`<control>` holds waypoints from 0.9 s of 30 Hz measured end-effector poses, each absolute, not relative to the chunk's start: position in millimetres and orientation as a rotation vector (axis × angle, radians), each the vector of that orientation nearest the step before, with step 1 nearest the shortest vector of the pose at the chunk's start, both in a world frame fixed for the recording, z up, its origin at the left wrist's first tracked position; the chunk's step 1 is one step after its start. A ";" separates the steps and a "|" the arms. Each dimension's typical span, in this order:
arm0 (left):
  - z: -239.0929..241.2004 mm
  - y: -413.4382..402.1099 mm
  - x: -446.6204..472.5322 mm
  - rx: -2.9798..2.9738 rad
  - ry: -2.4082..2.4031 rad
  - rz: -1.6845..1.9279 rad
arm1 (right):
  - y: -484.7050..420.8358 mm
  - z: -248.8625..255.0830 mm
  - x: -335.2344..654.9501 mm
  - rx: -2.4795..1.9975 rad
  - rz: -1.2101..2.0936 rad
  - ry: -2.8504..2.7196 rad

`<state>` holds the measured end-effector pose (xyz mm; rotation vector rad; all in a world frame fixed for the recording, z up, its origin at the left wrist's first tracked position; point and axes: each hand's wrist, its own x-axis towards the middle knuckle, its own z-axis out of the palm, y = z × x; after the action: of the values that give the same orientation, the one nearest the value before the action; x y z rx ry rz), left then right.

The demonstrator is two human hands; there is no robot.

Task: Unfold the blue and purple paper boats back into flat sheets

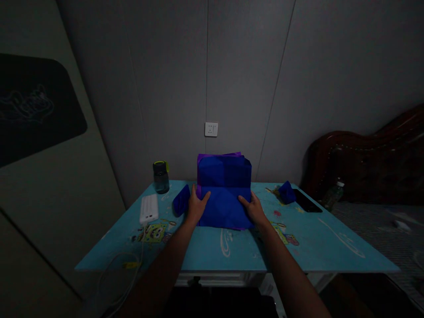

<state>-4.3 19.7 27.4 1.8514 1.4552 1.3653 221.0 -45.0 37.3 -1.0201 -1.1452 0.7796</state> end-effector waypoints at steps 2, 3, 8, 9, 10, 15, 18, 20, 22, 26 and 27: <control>32.7 16.0 -3.8 1.890 1.400 1.443 | -46.0 37.5 218.6 -1.034 0.721 -1.165; 34.6 14.0 -3.5 1.915 1.371 1.479 | -46.1 37.6 217.6 -1.040 0.693 -1.167; 37.3 10.6 -4.1 1.974 1.194 1.625 | -42.3 46.1 222.3 -1.072 0.528 -1.187; 38.3 10.8 -4.5 1.991 1.122 1.639 | -41.3 50.7 225.1 -1.093 0.469 -1.206; 40.2 10.6 -4.7 2.011 1.050 1.640 | -40.6 56.1 228.0 -1.112 0.407 -1.216; 65.7 -1.1 -1.2 1.934 0.891 1.644 | -45.1 85.5 232.2 -1.080 0.307 -1.136; 85.7 -11.0 2.5 1.717 0.797 1.624 | -50.3 94.2 226.2 -1.050 0.305 -1.149; 95.8 -14.7 4.5 1.576 0.771 1.597 | -52.0 95.4 222.3 -1.029 0.311 -1.139; 101.8 -15.5 6.0 1.443 0.783 1.570 | -52.1 94.8 220.1 -1.012 0.332 -1.110; 103.7 -13.0 6.9 1.216 0.700 1.489 | -51.3 97.1 217.8 -1.023 0.444 -1.008; 102.9 -12.3 6.7 1.165 0.668 1.453 | -51.4 98.9 216.8 -1.024 0.505 -0.988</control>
<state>6.7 -12.3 102.9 1.1646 0.6679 1.4531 216.8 -51.4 98.9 -1.0241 -0.9884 0.5047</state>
